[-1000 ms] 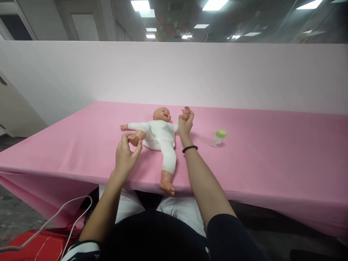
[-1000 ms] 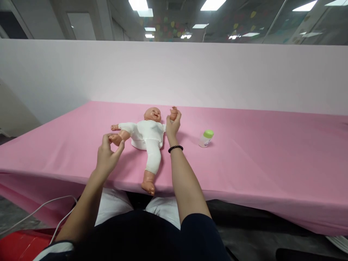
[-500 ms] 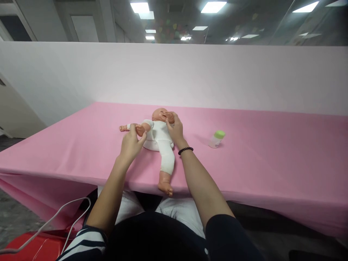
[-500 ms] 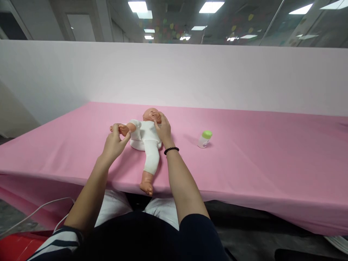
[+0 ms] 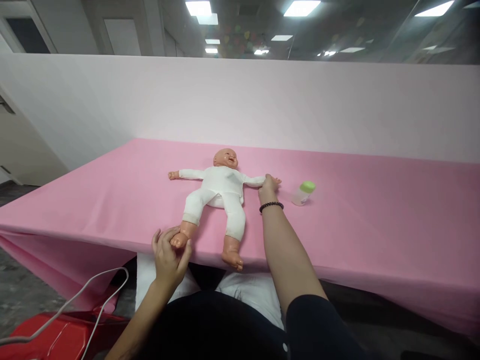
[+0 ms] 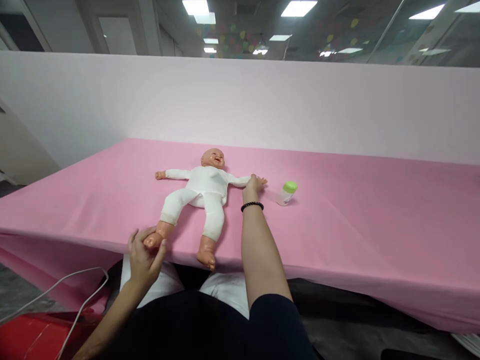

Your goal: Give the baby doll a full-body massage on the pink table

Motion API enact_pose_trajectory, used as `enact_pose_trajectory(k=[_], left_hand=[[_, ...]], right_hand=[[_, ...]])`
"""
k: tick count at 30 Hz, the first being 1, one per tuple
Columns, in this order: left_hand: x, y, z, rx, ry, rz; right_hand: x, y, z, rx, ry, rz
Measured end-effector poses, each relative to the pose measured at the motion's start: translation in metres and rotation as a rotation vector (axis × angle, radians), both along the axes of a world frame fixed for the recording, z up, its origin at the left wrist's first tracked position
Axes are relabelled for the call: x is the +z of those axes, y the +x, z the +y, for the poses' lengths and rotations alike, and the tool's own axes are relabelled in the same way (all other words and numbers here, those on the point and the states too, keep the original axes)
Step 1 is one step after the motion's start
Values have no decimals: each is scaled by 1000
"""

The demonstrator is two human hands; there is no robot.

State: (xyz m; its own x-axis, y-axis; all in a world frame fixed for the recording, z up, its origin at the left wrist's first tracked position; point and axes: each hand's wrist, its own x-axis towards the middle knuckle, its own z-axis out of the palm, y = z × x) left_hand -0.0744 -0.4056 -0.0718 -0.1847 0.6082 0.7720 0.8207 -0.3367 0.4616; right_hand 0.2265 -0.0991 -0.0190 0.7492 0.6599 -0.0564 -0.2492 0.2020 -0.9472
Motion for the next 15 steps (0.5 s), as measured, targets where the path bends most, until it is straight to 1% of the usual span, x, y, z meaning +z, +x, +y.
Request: enact_pose_trajectory(k=[2,3,5,8,11,13,15], left_hand=[[-7,0,1,25,-11,-4],[-7,0,2,30,-13,-13],[1,1,5,33,-1,-40],[26,5,15,44,14,-90],[59,10,35,40,-24,-99],[79,15,53,16,-74,-72],[95,22,73,-22,-139,-36]], right_hand=[[2,1,-2,-21,-43,51],[5,0,-3,-41,-34,52],[14,-5,-7,-56,59,-49],[32,-21,-18,-28,236,-325],[45,-43,-32,107,375,-594],[47,-57,-40,239,462,-801],[44,-67,-44,356,501,-1018]])
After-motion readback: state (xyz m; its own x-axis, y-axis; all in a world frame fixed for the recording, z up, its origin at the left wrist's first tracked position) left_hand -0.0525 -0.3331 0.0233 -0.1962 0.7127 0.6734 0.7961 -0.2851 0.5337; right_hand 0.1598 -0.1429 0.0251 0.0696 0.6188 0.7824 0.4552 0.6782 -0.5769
